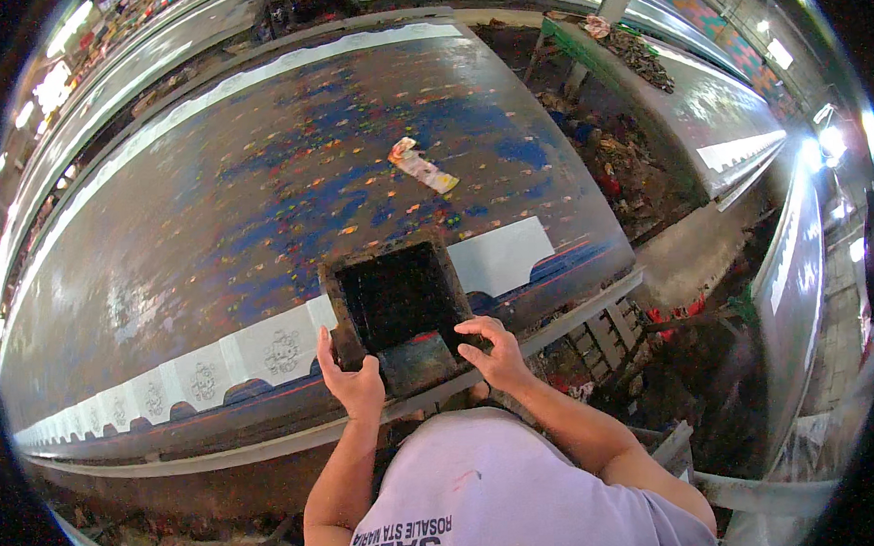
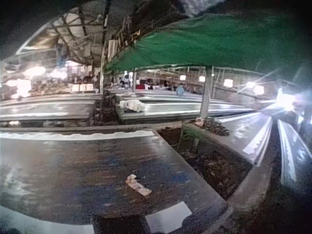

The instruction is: The person holds a screen-printing frame over a long sheet of paper with repeated cartoon motifs and uses a squeegee to push ink across the mesh. The person repeatedly repositions the frame and wipes the squeegee while continuing to print along the sheet.

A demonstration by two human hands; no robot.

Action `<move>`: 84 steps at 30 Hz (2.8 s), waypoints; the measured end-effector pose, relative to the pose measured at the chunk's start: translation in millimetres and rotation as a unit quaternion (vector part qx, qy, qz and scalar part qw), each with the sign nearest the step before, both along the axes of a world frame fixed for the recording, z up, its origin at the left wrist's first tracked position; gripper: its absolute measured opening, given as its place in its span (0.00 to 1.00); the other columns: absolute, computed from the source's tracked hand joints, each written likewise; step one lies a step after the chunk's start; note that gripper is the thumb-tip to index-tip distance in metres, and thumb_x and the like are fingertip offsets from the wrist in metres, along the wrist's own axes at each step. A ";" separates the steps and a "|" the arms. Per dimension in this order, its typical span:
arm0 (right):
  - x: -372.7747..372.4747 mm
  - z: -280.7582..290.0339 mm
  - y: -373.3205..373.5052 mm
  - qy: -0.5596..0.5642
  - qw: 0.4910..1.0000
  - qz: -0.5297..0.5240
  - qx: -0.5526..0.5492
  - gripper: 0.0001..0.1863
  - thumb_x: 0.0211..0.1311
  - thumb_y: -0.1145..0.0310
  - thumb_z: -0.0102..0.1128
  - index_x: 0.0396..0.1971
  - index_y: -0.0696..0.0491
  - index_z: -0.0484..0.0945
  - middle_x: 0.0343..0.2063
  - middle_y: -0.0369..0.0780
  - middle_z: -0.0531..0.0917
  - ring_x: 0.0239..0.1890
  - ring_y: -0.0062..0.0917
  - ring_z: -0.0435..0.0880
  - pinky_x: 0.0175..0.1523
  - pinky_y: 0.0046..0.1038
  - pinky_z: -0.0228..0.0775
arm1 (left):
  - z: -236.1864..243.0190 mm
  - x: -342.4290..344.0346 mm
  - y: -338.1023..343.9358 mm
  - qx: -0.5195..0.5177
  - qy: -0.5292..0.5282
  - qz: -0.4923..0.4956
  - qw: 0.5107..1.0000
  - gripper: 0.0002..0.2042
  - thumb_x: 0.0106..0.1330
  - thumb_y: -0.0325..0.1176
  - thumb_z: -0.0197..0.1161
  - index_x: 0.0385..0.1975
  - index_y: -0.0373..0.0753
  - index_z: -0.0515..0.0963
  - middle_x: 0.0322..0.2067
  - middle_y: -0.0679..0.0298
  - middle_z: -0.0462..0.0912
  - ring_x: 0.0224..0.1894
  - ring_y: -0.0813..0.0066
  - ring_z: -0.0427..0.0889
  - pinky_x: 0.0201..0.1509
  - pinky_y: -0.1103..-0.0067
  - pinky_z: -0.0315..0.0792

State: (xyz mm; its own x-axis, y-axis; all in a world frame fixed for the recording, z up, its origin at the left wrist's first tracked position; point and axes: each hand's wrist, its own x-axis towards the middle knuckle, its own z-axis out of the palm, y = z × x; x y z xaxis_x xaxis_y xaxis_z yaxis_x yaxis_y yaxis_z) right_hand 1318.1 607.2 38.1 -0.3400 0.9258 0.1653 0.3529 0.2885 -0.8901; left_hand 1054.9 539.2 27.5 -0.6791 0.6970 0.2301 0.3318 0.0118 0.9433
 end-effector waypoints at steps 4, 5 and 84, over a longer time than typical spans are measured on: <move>45.8 3.2 18.4 0.010 0.999 -0.028 0.013 0.20 0.64 0.68 0.80 0.56 0.49 0.90 0.56 0.41 0.90 0.67 0.41 0.82 0.76 0.44 0.70 | -3.0 48.1 26.2 -0.004 -0.027 -0.007 1.000 0.45 0.56 0.15 0.65 0.81 0.30 0.64 0.75 0.49 0.72 0.77 0.57 0.72 0.84 0.67 0.63; 62.0 3.7 26.3 0.005 0.999 -0.031 0.018 0.20 0.64 0.67 0.80 0.56 0.49 0.90 0.57 0.41 0.90 0.67 0.42 0.82 0.76 0.45 0.70 | -5.9 62.7 33.6 -0.007 -0.020 -0.011 1.000 0.45 0.56 0.15 0.65 0.81 0.30 0.64 0.75 0.49 0.72 0.77 0.57 0.72 0.84 0.67 0.63; 125.8 22.6 161.1 -0.279 0.850 0.254 0.366 0.14 0.67 0.64 0.62 0.48 0.52 0.86 0.38 0.39 0.84 0.45 0.34 0.86 0.53 0.39 0.77 | -7.6 168.8 113.8 -0.130 -0.300 -0.016 0.945 0.41 0.66 0.12 0.72 0.82 0.38 0.68 0.59 0.54 0.85 0.56 0.70 0.86 0.61 0.75 0.81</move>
State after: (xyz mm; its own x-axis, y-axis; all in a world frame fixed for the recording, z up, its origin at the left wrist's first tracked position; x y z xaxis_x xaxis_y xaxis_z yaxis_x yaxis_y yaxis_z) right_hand 1443.9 768.3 60.7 -0.8804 0.3535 0.3160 0.3251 0.9352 -0.1406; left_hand 1223.7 652.9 19.9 -0.6099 0.6998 -0.3721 -0.2585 0.2681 0.9280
